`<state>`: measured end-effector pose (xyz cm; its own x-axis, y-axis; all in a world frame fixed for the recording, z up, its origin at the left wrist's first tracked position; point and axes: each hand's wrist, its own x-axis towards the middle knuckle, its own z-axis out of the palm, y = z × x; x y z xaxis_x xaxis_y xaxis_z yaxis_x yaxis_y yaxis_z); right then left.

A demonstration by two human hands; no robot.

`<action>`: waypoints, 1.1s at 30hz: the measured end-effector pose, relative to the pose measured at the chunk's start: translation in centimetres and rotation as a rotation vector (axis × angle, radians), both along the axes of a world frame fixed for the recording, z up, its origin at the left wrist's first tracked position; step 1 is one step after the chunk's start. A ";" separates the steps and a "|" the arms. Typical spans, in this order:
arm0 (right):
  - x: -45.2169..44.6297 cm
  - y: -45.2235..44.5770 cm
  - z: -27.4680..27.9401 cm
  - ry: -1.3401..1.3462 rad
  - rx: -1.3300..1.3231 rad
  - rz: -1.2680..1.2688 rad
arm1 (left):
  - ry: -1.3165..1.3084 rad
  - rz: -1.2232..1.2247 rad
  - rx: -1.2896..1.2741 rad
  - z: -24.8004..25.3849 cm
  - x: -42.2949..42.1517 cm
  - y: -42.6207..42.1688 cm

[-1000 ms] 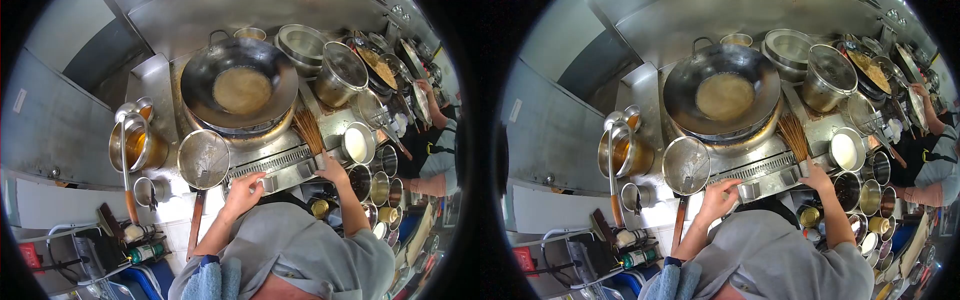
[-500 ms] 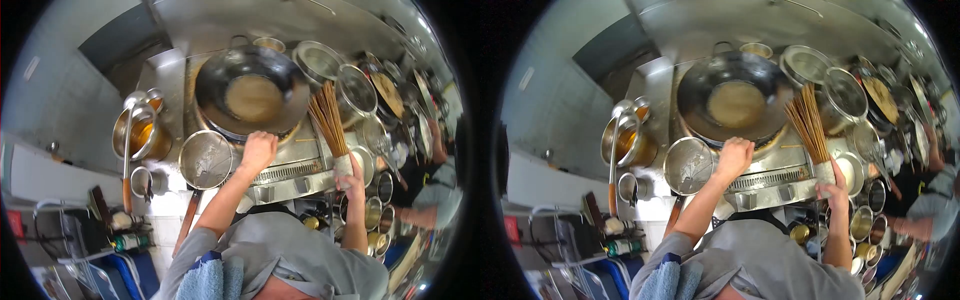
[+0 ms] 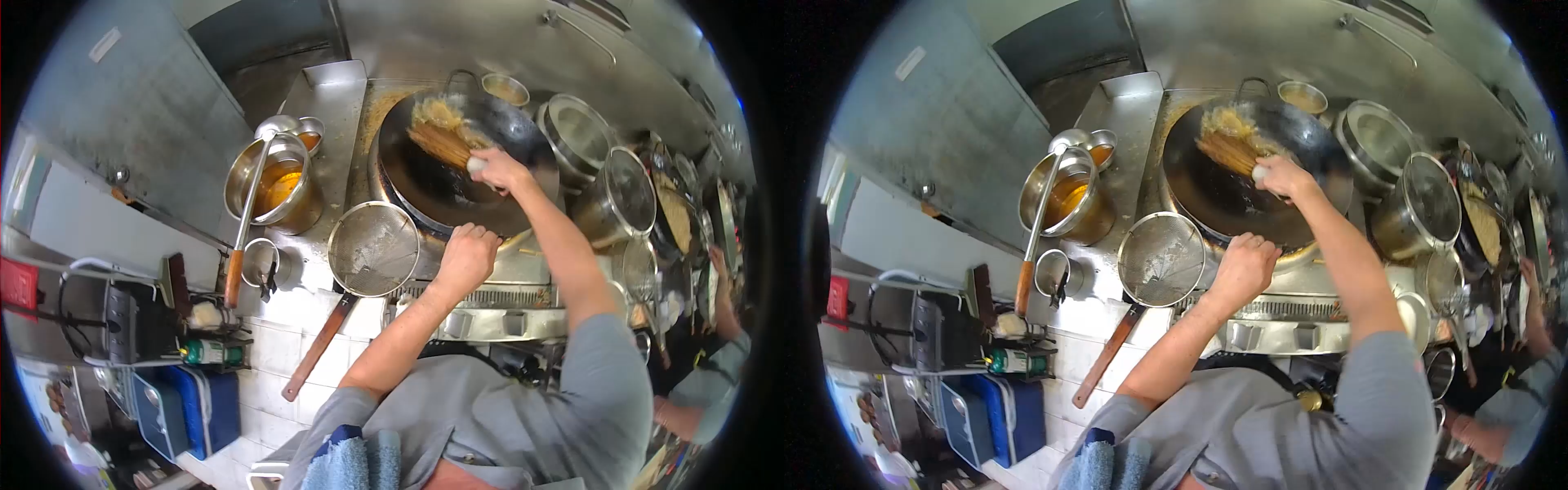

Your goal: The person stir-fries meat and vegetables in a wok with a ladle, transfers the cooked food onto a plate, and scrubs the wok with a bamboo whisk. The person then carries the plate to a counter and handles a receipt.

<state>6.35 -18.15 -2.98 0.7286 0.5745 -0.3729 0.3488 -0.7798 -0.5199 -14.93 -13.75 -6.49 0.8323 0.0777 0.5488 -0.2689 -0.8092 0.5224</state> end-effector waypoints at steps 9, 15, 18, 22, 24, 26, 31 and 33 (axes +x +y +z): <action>3.9 -5.9 2.0 -0.488 -0.376 0.277 | 0.018 -0.029 -0.013 0.3 0.2 0.0; 0.5 -4.6 -2.8 -0.347 -0.122 0.140 | 0.010 0.019 0.012 0.6 -0.5 -0.2; 0.5 -9.6 2.6 -0.380 -0.284 0.297 | 0.061 0.009 0.014 1.0 -2.9 0.1; 5.1 -2.7 1.0 -0.400 -0.314 0.167 | 0.170 -0.020 -0.054 -0.4 -7.1 1.0; 2.0 -0.7 0.9 -0.272 -0.120 0.038 | 0.261 0.000 -0.076 -2.1 -9.5 1.4; -1.1 -1.9 -0.2 -0.083 -0.007 -0.032 | 0.395 0.017 -0.020 -4.8 -12.6 3.1; 2.3 -7.7 3.9 -0.082 -0.272 0.149 | 0.603 0.131 -0.042 -7.2 -17.2 4.0; 6.0 -4.7 0.5 -0.376 -0.177 0.146 | 0.711 0.176 -0.048 -7.8 -17.4 3.5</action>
